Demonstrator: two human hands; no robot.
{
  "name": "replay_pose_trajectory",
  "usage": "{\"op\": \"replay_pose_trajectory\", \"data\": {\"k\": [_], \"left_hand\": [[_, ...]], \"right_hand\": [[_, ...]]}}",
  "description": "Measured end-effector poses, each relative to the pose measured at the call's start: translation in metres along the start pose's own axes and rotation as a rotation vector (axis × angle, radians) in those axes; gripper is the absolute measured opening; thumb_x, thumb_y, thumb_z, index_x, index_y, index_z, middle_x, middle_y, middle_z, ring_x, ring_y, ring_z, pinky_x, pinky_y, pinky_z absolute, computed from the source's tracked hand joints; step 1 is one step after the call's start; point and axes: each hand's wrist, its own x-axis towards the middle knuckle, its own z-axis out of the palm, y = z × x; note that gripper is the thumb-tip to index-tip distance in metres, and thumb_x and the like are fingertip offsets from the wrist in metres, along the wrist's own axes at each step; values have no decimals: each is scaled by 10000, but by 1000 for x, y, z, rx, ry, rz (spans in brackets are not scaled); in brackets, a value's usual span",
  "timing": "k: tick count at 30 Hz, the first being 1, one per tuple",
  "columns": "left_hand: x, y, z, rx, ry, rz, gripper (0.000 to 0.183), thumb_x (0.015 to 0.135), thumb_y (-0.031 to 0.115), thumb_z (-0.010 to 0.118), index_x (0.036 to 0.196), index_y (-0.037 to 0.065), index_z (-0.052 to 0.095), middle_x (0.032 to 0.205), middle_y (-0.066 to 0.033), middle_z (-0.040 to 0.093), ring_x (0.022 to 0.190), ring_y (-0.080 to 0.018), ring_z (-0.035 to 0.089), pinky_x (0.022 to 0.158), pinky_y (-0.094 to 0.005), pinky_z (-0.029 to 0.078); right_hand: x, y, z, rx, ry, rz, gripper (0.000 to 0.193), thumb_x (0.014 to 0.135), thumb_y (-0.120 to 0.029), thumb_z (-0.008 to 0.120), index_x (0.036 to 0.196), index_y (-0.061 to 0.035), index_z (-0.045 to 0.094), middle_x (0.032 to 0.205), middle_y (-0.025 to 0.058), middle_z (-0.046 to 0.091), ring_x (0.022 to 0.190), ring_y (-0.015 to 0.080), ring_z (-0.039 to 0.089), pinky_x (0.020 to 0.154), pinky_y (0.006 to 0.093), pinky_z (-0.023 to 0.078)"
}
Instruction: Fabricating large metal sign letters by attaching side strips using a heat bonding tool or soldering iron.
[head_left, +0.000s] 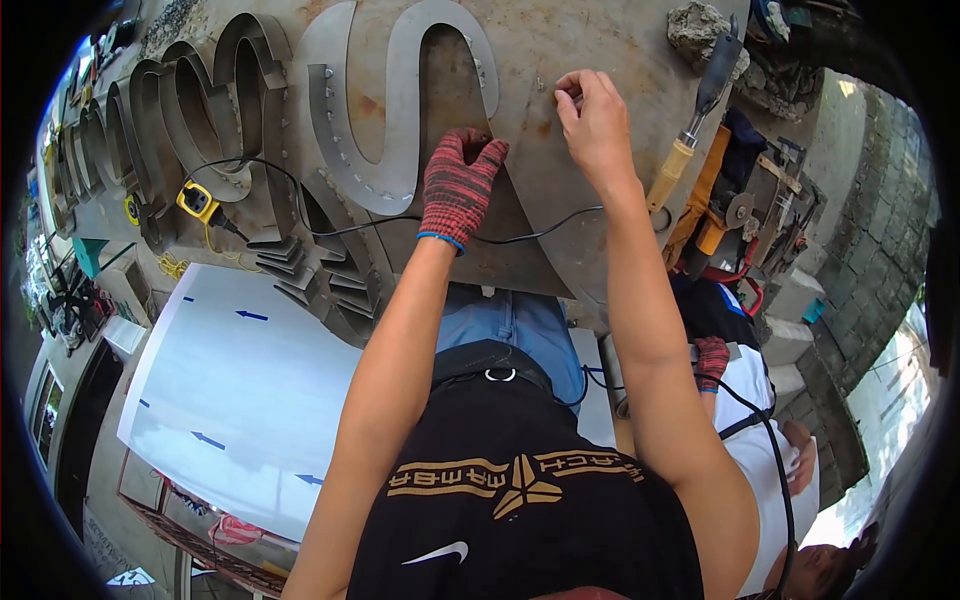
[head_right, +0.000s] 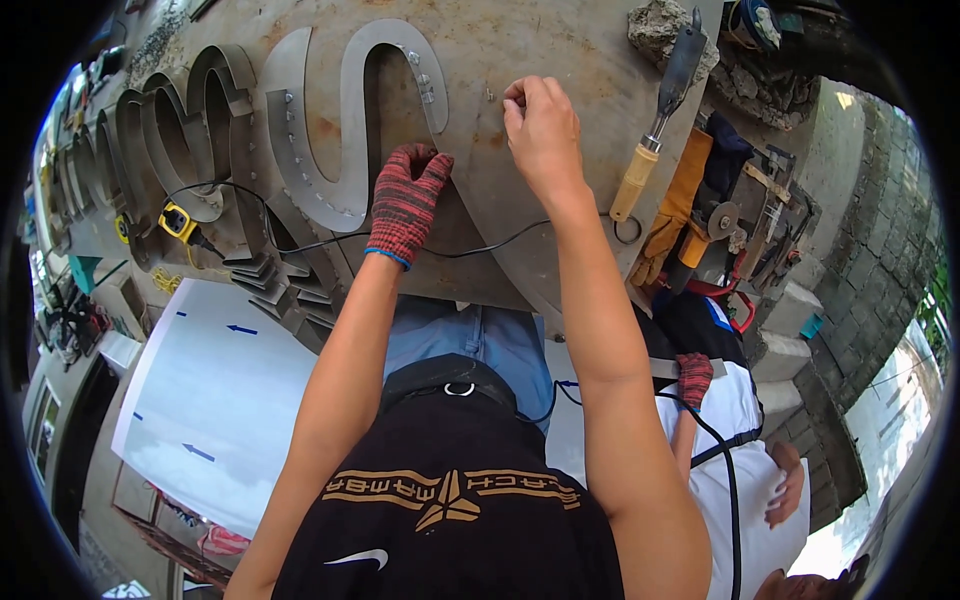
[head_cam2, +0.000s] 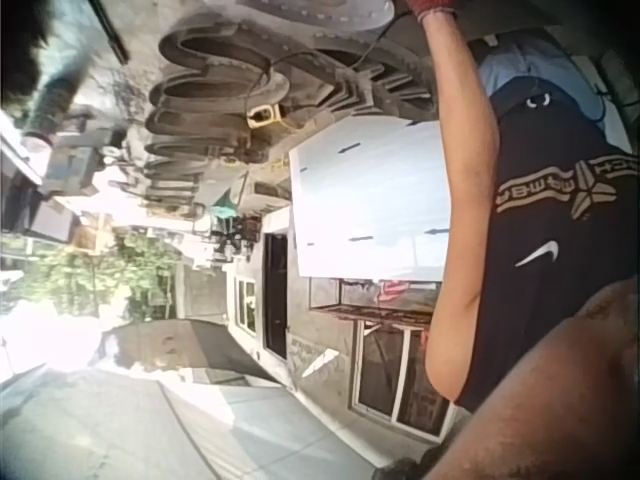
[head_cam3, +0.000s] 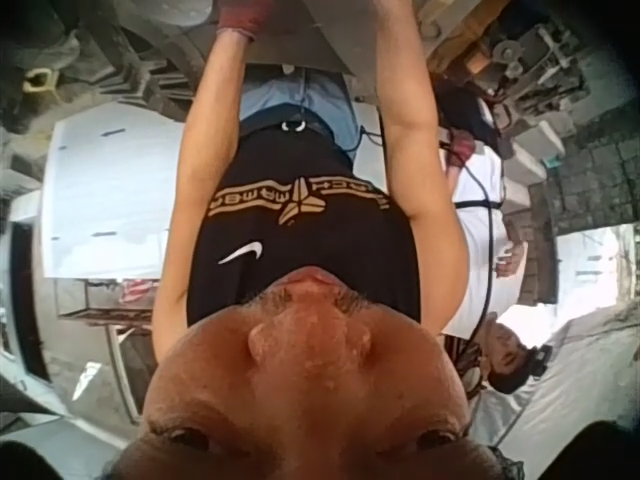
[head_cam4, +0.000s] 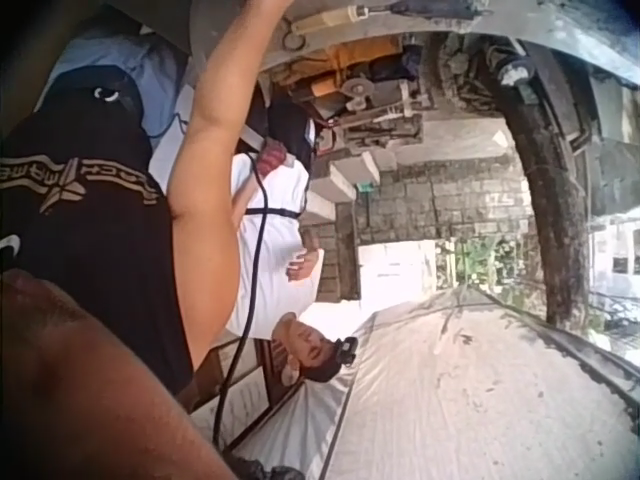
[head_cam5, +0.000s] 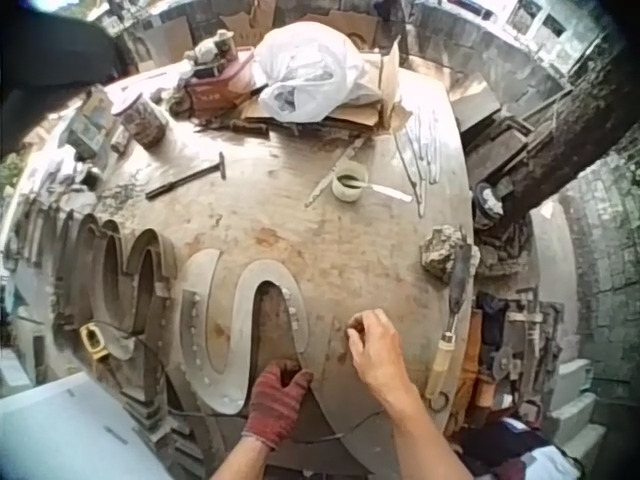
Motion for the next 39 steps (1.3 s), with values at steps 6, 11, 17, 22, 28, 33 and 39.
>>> {"op": "replay_pose_trajectory", "data": {"k": [6,11,17,22,28,33,39], "left_hand": [[-1,2,0,31,13,20,392,883,267,829,1131,5,675,1010,-112,750,921,-181,698,864,-340,554],[-1,3,0,33,3,18,382,884,265,826,1120,3,680,1011,-111,748,920,-178,695,867,-337,551],[-4,9,-1,-10,5,45,279,943,196,776,1115,4,669,973,-55,725,856,-117,652,811,-279,536],[-3,6,-1,17,4,33,276,947,192,770,1116,-1,669,979,-59,724,868,-116,652,817,-279,535],[-6,11,-1,60,3,28,271,952,186,764,1120,-1,667,988,-59,720,873,-124,654,840,-289,538],[-1,5,-1,12,12,34,341,898,235,816,1102,-6,686,992,-104,746,898,-163,679,853,-324,542],[-2,7,-2,34,16,25,337,893,234,821,1094,-1,688,978,-100,744,888,-160,676,850,-319,541]], "right_hand": [[6,-7,10,-20,-44,-43,142,898,-100,716,1027,-49,683,1005,135,646,995,343,633,875,445,517],[6,-3,9,-74,-65,-69,152,888,-101,728,1031,-69,689,998,127,639,1005,334,626,883,442,517],[5,-2,10,-19,-65,-71,152,891,-104,722,1036,-73,693,1024,123,633,1025,332,618,903,447,518],[6,-1,3,-117,-149,-62,158,898,-99,711,1053,-73,691,1061,126,625,1052,328,610,919,440,518],[14,-6,3,-68,-114,-70,161,895,-141,743,1032,-72,693,1064,128,623,1074,333,606,932,450,516],[15,-8,5,-161,-150,-48,179,888,-175,762,1001,-55,692,1065,134,634,1076,337,607,931,452,515],[13,-5,2,-196,-129,-39,177,890,-187,763,986,-51,704,1063,138,649,1063,342,614,935,449,513]]}}
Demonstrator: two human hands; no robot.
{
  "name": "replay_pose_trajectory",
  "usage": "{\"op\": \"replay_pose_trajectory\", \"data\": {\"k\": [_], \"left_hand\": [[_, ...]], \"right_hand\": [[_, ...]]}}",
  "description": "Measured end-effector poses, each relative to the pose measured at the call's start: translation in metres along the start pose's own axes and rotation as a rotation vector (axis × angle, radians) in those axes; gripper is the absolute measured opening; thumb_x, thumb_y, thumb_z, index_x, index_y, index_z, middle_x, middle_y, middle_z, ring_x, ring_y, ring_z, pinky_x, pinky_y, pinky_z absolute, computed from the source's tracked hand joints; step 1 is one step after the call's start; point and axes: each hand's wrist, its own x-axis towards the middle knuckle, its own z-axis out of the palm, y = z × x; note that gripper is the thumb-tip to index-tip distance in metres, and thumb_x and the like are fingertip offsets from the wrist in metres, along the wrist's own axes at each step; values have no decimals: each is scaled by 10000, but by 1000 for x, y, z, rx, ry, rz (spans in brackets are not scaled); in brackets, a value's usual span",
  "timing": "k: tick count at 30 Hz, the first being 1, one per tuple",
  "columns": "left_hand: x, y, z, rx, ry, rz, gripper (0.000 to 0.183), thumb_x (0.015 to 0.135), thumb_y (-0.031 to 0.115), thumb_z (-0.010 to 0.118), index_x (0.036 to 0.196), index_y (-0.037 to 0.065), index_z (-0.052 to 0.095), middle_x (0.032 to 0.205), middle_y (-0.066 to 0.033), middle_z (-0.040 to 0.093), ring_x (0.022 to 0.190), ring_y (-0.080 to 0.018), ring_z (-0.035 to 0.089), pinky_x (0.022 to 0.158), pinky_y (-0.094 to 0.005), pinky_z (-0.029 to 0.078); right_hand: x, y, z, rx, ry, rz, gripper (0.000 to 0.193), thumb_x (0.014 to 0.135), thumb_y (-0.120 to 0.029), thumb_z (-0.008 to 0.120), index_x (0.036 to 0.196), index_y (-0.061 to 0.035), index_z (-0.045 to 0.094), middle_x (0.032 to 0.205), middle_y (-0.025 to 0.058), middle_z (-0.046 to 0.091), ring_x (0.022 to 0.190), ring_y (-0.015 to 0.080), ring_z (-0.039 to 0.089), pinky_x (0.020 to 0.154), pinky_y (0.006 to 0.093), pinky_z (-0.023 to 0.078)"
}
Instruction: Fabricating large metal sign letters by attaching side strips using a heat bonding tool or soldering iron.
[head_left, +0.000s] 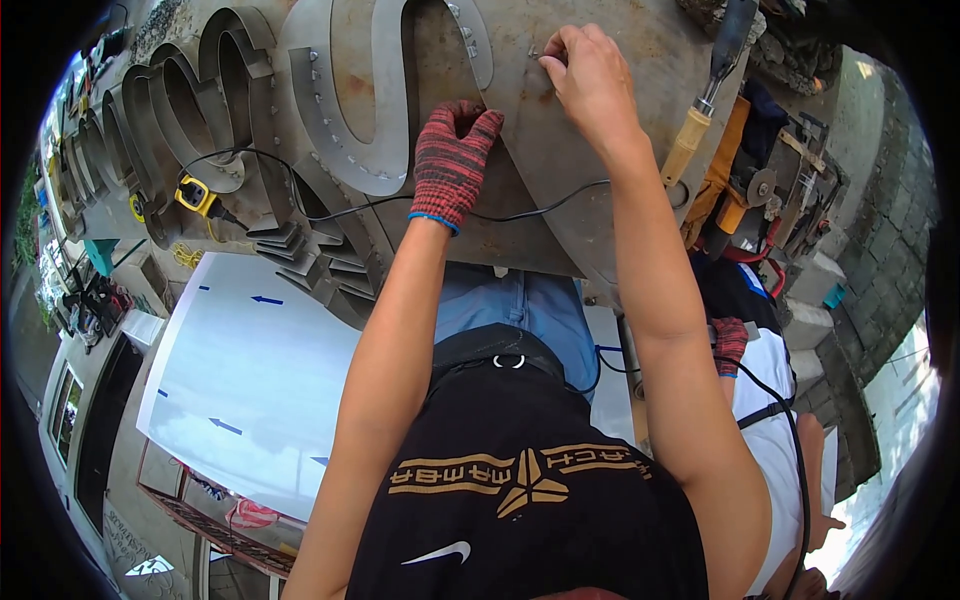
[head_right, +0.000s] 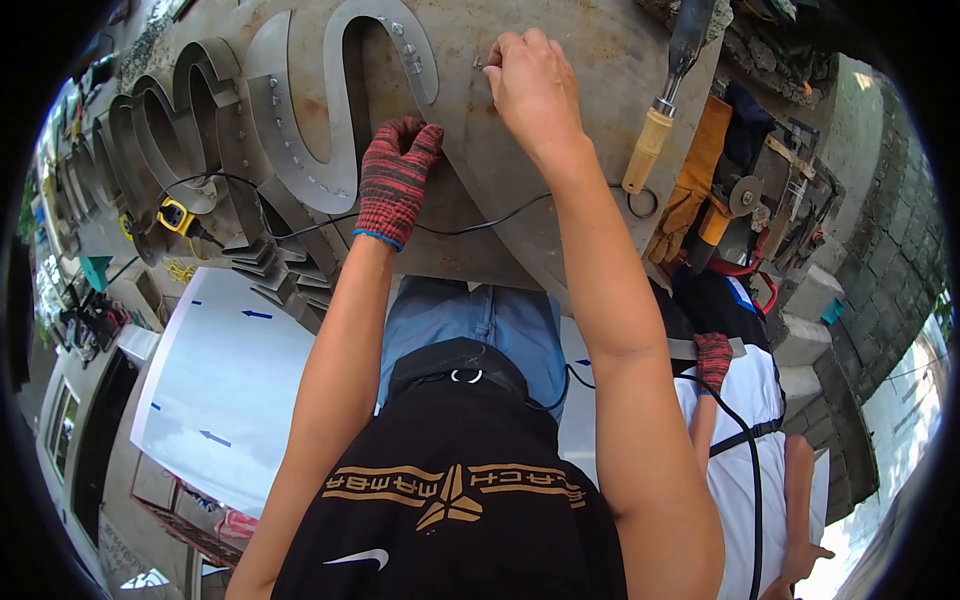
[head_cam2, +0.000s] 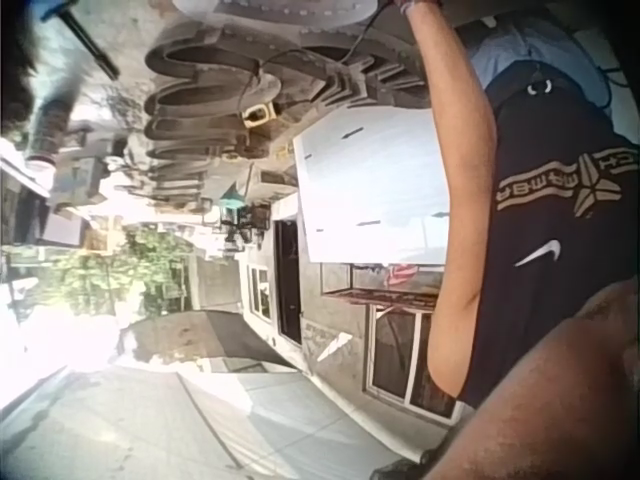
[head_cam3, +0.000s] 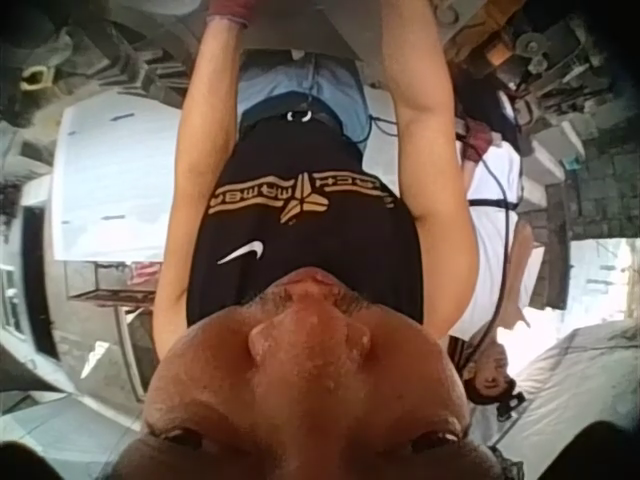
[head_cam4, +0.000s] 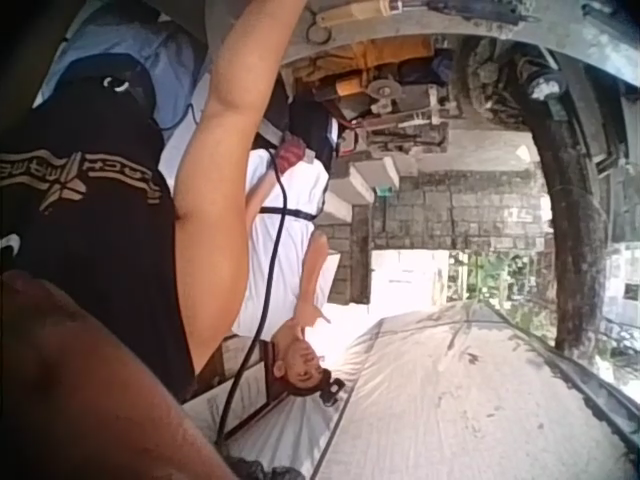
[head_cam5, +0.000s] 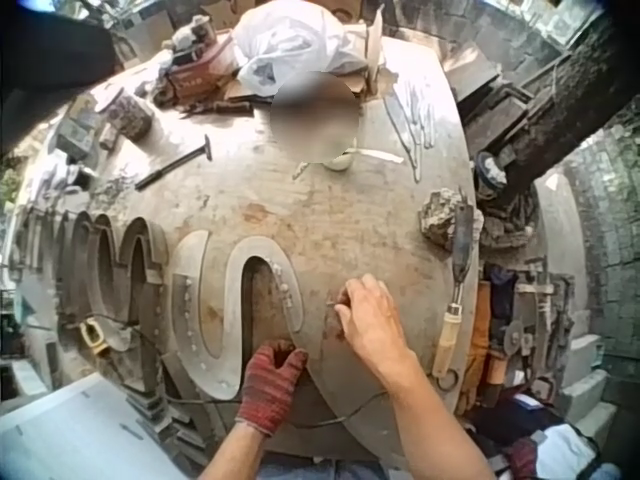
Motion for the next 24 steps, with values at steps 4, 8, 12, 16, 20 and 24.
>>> {"op": "replay_pose_trajectory", "data": {"k": [4,8,12,16,20,24], "left_hand": [[-1,1,-1,1,-29,21,275,956,197,760,1123,0,666,988,-63,718,872,-126,650,838,-284,537],[3,-5,0,-31,-21,5,309,923,214,791,1109,-3,676,994,-82,732,885,-142,660,844,-299,536],[2,-6,0,-32,4,5,329,892,228,821,1086,-2,688,988,-98,747,892,-155,670,844,-312,532],[3,-6,0,-30,-4,2,326,894,229,819,1082,-1,687,988,-101,746,890,-157,671,841,-312,533],[5,-9,-1,-44,-9,-7,319,898,222,816,1081,-4,686,982,-103,748,879,-158,672,831,-317,537],[3,-7,-1,-29,-7,5,310,902,213,811,1083,-6,686,967,-99,748,864,-157,673,819,-319,540]], "right_hand": [[2,-10,0,28,23,11,174,888,-193,761,973,-50,710,1046,147,655,1040,347,621,939,461,505],[3,-4,7,17,14,11,170,883,-192,764,948,-45,711,1041,153,656,1039,353,622,933,475,502],[0,-7,5,-26,40,-4,193,872,-177,771,1000,-56,693,1070,154,641,1056,351,609,922,472,489],[-5,-30,9,17,70,-36,251,851,-182,792,1035,-67,666,1095,136,599,1073,329,570,925,458,450],[-10,-47,25,32,39,40,317,791,-218,853,1015,-86,671,1161,134,564,1141,328,524,970,473,388],[-8,-51,29,-6,66,97,398,755,-252,881,1044,-76,672,1186,146,556,1171,337,510,983,473,380]]}}
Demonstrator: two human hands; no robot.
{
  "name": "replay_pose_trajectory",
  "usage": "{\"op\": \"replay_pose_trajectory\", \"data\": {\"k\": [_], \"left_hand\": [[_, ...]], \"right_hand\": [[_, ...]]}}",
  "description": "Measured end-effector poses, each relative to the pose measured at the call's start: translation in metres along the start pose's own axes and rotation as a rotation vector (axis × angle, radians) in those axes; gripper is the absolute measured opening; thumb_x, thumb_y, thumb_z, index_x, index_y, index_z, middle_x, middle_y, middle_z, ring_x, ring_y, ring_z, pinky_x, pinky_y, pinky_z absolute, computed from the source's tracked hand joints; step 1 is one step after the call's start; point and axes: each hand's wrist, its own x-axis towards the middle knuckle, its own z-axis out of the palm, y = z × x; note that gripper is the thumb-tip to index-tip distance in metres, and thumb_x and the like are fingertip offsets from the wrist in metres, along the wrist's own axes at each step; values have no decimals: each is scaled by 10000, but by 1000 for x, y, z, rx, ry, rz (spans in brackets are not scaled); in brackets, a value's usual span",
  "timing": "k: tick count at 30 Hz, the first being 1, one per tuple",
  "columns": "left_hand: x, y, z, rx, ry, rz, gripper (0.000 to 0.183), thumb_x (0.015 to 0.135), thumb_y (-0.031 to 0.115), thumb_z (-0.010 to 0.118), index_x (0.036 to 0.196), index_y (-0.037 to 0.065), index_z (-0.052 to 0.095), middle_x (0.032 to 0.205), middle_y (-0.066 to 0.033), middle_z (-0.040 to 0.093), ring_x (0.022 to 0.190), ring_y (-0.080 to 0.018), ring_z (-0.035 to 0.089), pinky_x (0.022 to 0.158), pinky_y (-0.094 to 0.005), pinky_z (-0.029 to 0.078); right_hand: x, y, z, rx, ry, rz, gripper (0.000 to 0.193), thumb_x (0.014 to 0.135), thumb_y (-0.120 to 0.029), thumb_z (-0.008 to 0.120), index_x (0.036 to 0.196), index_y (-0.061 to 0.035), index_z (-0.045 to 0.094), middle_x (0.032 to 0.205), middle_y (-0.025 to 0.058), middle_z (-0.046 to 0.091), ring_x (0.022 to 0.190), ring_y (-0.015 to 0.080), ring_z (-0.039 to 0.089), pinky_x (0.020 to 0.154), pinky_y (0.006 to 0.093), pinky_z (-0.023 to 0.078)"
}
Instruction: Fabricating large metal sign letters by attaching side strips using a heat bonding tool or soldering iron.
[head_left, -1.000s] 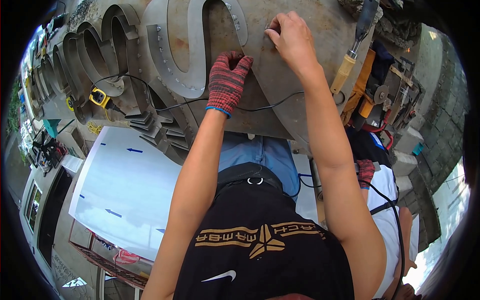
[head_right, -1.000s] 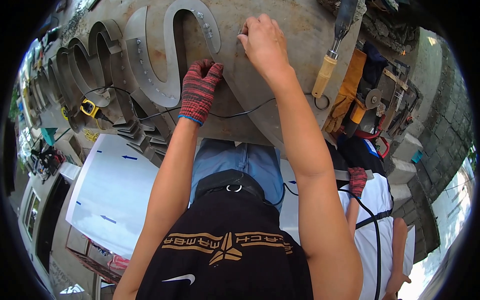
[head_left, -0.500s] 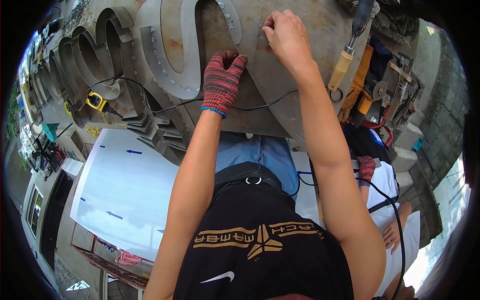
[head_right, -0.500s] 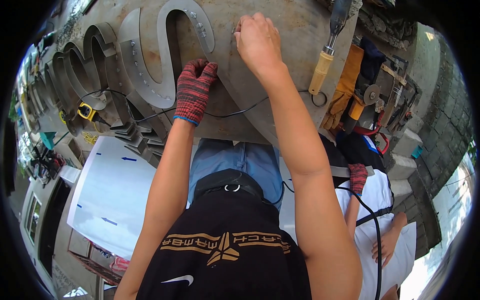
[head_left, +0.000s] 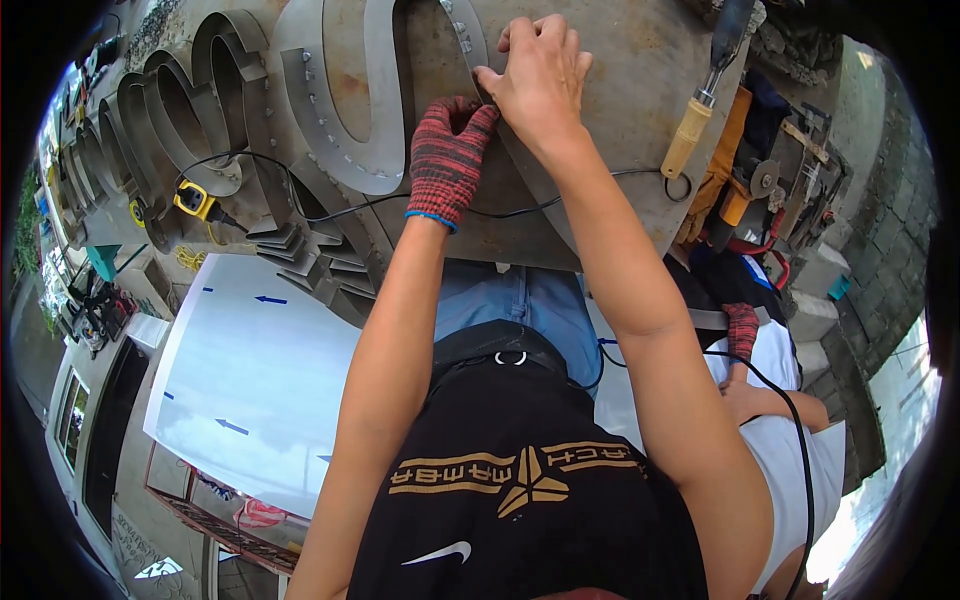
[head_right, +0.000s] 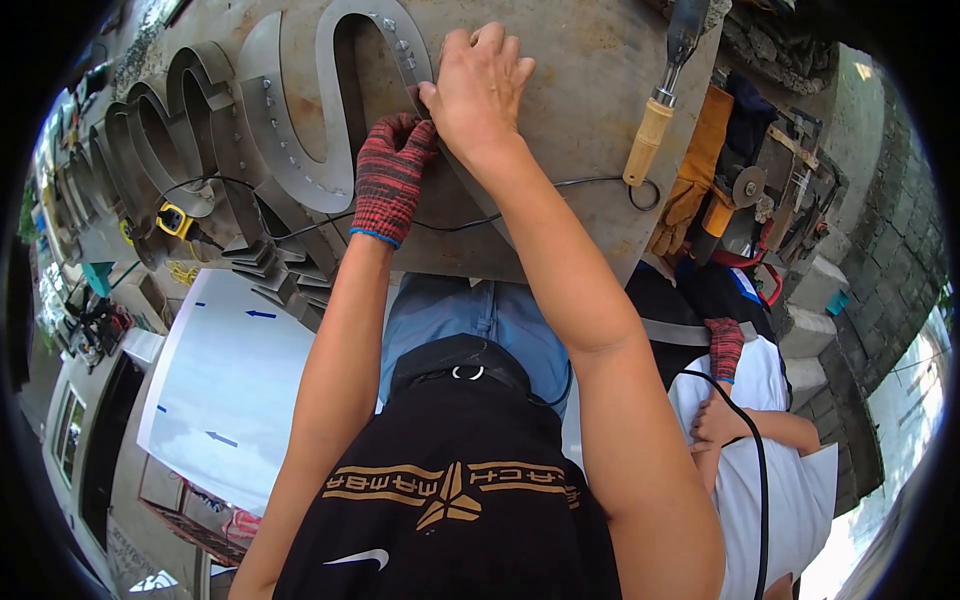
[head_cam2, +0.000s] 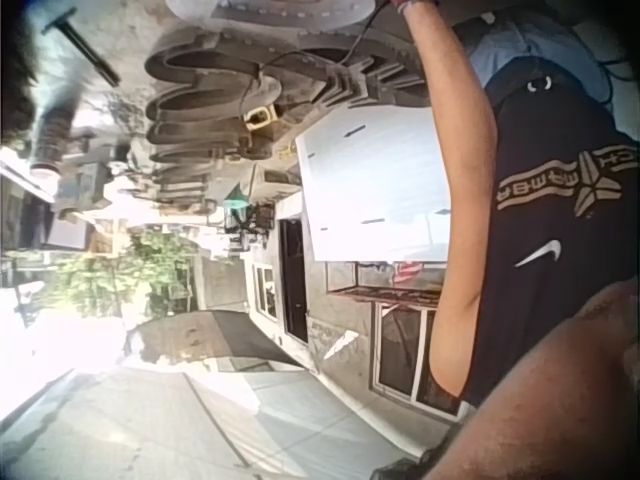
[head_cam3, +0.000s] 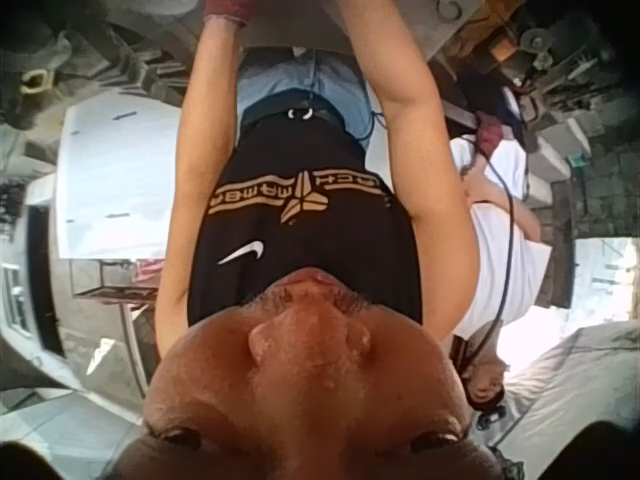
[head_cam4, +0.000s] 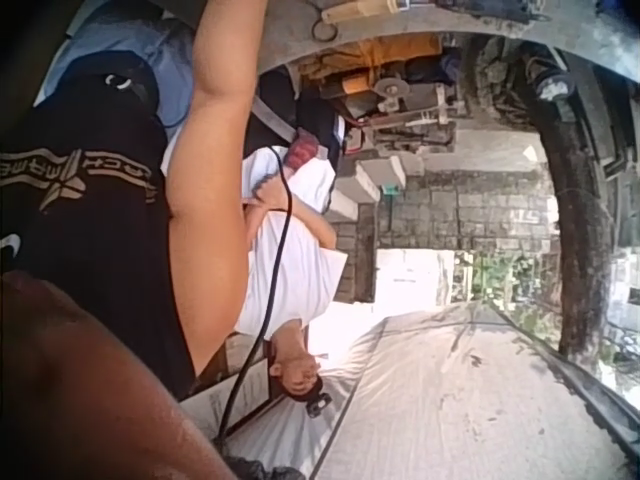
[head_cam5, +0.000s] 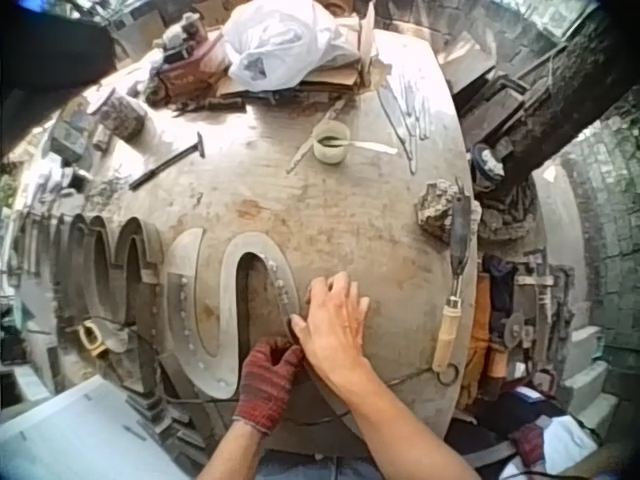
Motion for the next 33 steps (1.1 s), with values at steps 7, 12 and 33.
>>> {"op": "replay_pose_trajectory", "data": {"k": [7,12,33], "left_hand": [[-1,5,2,-30,3,-12,311,903,211,811,1083,-10,686,958,-93,747,862,-150,672,823,-314,544],[-5,6,-1,-29,2,6,352,892,236,823,1096,-15,685,970,-102,749,875,-154,680,832,-322,548],[2,-5,-3,-80,-29,-8,378,883,251,829,1113,-13,685,1015,-129,756,923,-194,703,858,-336,556]], "right_hand": [[6,1,-5,-58,8,33,369,806,-204,820,1108,-63,660,1214,170,544,1176,343,515,978,480,394],[13,28,-27,24,140,115,180,904,-207,706,1046,-96,707,1146,123,596,1120,316,556,976,469,413],[2,3,-1,75,-108,29,225,848,-308,789,920,-98,822,1066,129,697,1086,315,591,938,458,397]]}}
